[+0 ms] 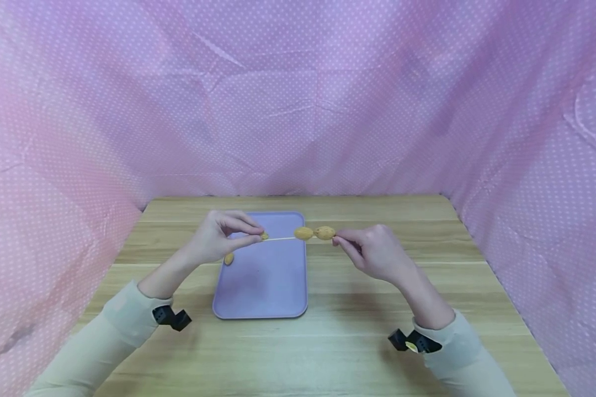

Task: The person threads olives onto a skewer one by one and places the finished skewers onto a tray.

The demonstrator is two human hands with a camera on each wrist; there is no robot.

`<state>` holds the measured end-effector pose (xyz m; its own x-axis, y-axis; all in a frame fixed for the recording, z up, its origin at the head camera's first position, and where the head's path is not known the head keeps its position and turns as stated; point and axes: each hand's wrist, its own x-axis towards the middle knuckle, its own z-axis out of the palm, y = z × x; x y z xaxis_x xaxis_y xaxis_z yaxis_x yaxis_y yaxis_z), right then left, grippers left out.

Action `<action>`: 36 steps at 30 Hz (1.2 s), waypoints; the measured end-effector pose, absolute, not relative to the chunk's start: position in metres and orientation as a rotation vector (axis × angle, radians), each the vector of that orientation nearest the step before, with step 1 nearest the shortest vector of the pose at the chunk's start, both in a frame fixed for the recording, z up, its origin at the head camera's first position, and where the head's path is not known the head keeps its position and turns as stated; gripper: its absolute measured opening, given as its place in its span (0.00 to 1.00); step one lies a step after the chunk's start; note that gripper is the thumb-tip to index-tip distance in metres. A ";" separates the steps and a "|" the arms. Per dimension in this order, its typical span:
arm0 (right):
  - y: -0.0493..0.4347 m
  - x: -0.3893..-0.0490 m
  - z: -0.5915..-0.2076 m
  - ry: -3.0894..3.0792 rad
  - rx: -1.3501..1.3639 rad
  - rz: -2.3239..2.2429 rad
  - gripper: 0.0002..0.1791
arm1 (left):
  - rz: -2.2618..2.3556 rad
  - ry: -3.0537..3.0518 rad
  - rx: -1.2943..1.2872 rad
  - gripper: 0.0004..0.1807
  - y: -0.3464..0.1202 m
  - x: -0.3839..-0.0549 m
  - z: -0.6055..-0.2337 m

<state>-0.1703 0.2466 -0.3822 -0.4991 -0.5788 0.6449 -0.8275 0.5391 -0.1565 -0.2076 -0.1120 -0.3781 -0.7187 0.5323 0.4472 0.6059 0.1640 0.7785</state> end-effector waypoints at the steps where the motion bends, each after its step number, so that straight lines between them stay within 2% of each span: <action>1: 0.246 -0.170 -0.382 -2.246 1.135 0.619 0.10 | -1.608 -2.329 -1.160 0.08 -0.112 -0.207 -0.378; 9: 0.244 -0.169 -0.381 -2.228 1.151 0.602 0.07 | -1.542 -2.277 -1.226 0.08 -0.109 -0.207 -0.377; 16: 0.242 -0.170 -0.383 -2.193 1.162 0.584 0.22 | -1.563 -2.242 -1.260 0.10 -0.107 -0.207 -0.377; 19: 0.242 -0.170 -0.384 -2.188 1.161 0.588 0.24 | -1.601 -2.217 -1.277 0.12 -0.106 -0.207 -0.377; 36: 0.236 -0.172 -0.386 -2.181 1.155 0.591 0.25 | -1.536 -2.203 -1.307 0.10 -0.102 -0.208 -0.372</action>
